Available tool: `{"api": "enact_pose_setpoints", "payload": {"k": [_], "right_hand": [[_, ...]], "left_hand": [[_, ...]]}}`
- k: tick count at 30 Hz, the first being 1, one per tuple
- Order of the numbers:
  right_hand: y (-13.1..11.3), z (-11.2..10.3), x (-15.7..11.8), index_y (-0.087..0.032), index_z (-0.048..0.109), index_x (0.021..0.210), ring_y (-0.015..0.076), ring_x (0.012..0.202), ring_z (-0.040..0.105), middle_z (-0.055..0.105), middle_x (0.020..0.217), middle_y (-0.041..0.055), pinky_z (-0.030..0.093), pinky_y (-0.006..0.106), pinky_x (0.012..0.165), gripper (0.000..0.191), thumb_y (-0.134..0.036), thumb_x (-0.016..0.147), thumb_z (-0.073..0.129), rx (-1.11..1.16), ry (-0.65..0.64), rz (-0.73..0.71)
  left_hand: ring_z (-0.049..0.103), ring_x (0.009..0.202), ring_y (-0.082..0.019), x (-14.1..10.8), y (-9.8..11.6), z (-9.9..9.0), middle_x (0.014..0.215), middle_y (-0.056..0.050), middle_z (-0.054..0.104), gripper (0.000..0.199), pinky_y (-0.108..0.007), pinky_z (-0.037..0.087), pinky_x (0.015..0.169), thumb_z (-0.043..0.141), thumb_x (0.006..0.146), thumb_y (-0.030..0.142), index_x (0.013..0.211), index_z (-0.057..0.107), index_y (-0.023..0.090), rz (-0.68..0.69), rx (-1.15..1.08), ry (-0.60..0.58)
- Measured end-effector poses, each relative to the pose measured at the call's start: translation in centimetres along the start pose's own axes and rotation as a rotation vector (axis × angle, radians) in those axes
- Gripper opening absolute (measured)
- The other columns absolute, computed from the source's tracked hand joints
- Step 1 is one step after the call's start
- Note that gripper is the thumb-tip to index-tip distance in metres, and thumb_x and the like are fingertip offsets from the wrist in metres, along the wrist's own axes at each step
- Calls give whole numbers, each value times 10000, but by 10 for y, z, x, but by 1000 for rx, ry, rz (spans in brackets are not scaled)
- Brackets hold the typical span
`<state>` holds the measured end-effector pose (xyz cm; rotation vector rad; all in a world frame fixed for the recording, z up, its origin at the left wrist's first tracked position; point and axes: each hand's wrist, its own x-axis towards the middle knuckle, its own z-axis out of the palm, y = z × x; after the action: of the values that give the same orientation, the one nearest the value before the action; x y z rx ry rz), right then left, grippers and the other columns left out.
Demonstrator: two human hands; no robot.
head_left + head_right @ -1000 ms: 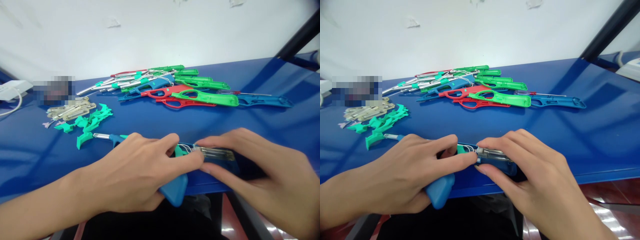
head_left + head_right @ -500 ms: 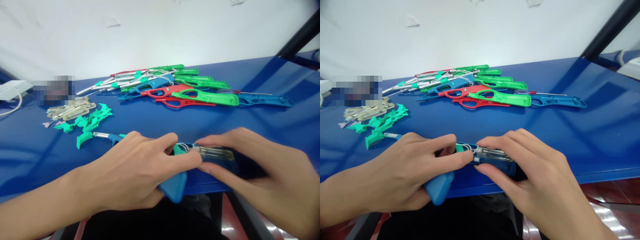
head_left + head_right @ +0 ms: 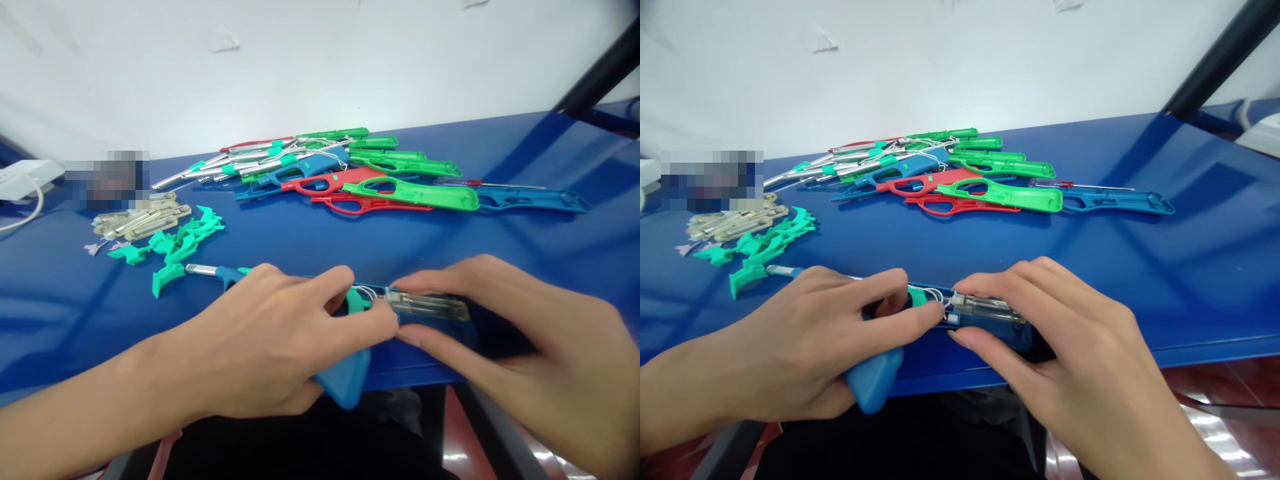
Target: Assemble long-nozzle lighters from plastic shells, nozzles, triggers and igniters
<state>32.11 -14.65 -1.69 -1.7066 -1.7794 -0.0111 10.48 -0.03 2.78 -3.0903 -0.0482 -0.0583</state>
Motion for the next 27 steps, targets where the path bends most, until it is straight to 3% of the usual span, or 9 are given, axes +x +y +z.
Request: {"api": "enact_pose_setpoints", "payload": {"k": [4, 7, 9, 12, 14, 18, 23, 27], "right_hand": [[3, 1, -1, -366, 708, 1175, 122, 897, 747, 787, 1040, -93, 551, 227, 805, 247, -548, 1009, 692, 4, 11, -13], [5, 2, -1, -369, 708, 1173, 158, 903, 758, 791, 1048, -76, 570, 278, 802, 234, -535, 1007, 697, 22, 3, 2], [4, 3, -1, -380, 708, 1175, 183, 908, 767, 795, 1053, -69, 583, 313, 803, 226, -529, 1005, 699, 43, -6, 12], [3, 4, -1, -398, 709, 1183, 213, 905, 773, 799, 1054, -61, 597, 356, 802, 224, -537, 1009, 683, 58, -1, 22], [3, 5, -1, -405, 705, 1189, 228, 914, 773, 799, 1063, -56, 601, 376, 815, 221, -537, 1016, 668, 58, 9, 28], [4, 8, -1, -415, 694, 1198, 239, 921, 771, 797, 1075, -53, 601, 397, 822, 225, -549, 1025, 644, 41, 26, 34], [5, 10, 0, -396, 727, 1135, 267, 871, 765, 801, 1033, -29, 600, 436, 780, 225, -563, 1018, 633, 31, 59, 53], [5, 9, -1, -402, 727, 1145, 264, 885, 761, 798, 1050, -29, 598, 429, 775, 227, -567, 1016, 639, 30, 54, 61]], "left_hand": [[484, 559, -157, -4, -2, 4, 940, -17, 608, 534, -328, 260, 454, 452, 843, 84, 1352, 542, 216, 11, 11, 94], [459, 521, -142, -8, -3, 6, 859, 18, 607, 357, -327, 273, 453, 491, 939, 119, 1277, 550, 215, -31, 26, 272], [460, 502, -133, -11, -4, 6, 826, 26, 605, 184, -328, 279, 448, 545, 1037, 314, 1188, 553, 210, -82, 24, 376], [522, 512, -155, -18, -4, 6, 833, -5, 626, 444, -338, 326, 442, 420, 1076, 613, 1125, 537, 188, -110, -22, 370], [551, 522, -167, -23, -3, 7, 824, -11, 630, 376, -347, 350, 444, 370, 1095, 531, 1077, 531, 192, -110, -43, 315], [558, 568, -182, -30, -3, 11, 844, -23, 642, 149, -354, 379, 467, 483, 1044, 316, 1019, 565, 195, -105, -39, 302], [587, 763, -233, -29, -5, 11, 914, -81, 642, 104, -392, 483, 653, 555, 974, 219, 976, 642, 161, -88, -105, 312], [618, 895, -265, -28, -6, 13, 1026, -120, 660, 100, -442, 484, 769, 567, 964, 160, 1023, 646, 144, -76, -130, 369]]}}
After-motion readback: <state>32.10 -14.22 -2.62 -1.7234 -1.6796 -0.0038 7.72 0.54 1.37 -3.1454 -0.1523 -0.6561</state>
